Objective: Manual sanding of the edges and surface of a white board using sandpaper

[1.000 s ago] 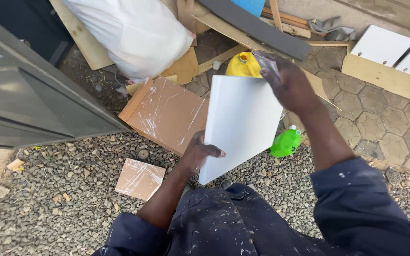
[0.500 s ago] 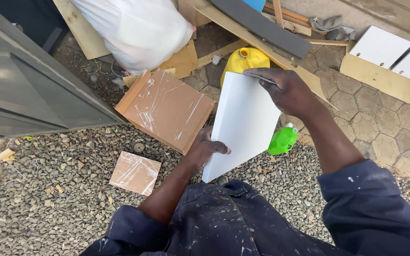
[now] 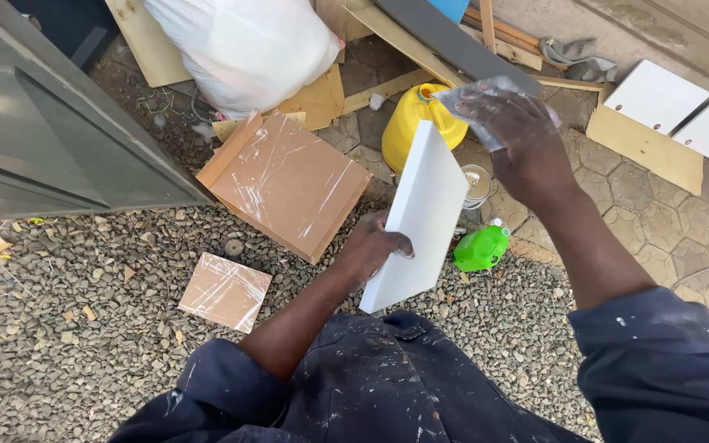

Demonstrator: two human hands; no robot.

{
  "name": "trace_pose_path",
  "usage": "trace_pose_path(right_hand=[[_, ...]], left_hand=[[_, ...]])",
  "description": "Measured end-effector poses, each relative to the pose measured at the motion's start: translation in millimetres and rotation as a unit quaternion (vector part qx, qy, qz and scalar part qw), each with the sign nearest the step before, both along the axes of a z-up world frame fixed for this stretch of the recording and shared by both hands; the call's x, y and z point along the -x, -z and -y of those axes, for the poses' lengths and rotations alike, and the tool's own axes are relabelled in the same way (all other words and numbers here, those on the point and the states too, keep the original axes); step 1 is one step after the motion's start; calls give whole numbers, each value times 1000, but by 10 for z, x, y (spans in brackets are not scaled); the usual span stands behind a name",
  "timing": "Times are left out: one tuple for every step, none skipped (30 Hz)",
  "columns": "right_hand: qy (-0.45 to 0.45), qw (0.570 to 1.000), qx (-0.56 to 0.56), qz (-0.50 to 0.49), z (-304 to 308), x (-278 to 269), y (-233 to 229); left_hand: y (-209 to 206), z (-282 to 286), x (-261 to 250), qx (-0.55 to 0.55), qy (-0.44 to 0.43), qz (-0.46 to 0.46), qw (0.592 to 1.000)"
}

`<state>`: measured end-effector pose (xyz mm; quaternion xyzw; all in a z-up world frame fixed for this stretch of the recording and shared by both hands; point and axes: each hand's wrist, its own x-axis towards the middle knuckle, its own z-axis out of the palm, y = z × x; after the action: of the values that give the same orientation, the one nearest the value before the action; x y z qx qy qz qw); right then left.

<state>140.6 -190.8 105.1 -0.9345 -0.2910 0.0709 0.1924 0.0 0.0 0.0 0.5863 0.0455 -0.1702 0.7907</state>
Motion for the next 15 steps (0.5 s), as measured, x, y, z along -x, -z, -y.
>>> trace_pose_path(right_hand=[[-65, 997, 38, 29, 25, 36, 86], [-129, 987, 74, 57, 51, 72, 170], [-130, 987, 75, 57, 96, 148, 360], [-225, 960, 128, 101, 142, 224, 548], [-318, 920, 177, 144, 172, 302, 747], [-319, 920, 176, 145, -27, 335, 533], [-248, 943, 208, 81, -208, 396, 321], [-175, 955, 238, 17, -388, 452, 109], [-173, 955, 240, 16, -407, 454, 77], [-62, 954, 283, -78, -427, 454, 42], [49, 933, 317, -165, -461, 422, -2], [47, 933, 318, -162, -226, 290, 296], [-60, 961, 242, -121, 3, 195, 617], [-165, 970, 161, -75, 231, 102, 944], [-160, 971, 161, -77, 469, -262, 1025]], left_hand=[[-99, -13, -2, -17, 0, -29, 999], [-199, -26, -6, -35, 1, -57, 998], [-205, -26, -39, -34, 1, -57, 998], [-212, -26, -72, -46, -4, -50, 998], [-217, -42, -98, -60, -9, -44, 997], [-145, -24, -99, -61, -10, -44, 997], [-73, 4, -87, -46, 0, -57, 997], [1, 31, -74, -31, 10, -69, 997], [30, 26, -58, -29, 12, -69, 997], [57, 20, -42, -32, 16, -78, 996], [75, 5, -52, -35, 16, -84, 996], [127, -14, -78, -34, 13, -81, 996], [189, -49, -71, -52, 19, -95, 994], [255, -84, -63, -69, 25, -108, 991], [169, -54, -50, -69, 30, -109, 991]])
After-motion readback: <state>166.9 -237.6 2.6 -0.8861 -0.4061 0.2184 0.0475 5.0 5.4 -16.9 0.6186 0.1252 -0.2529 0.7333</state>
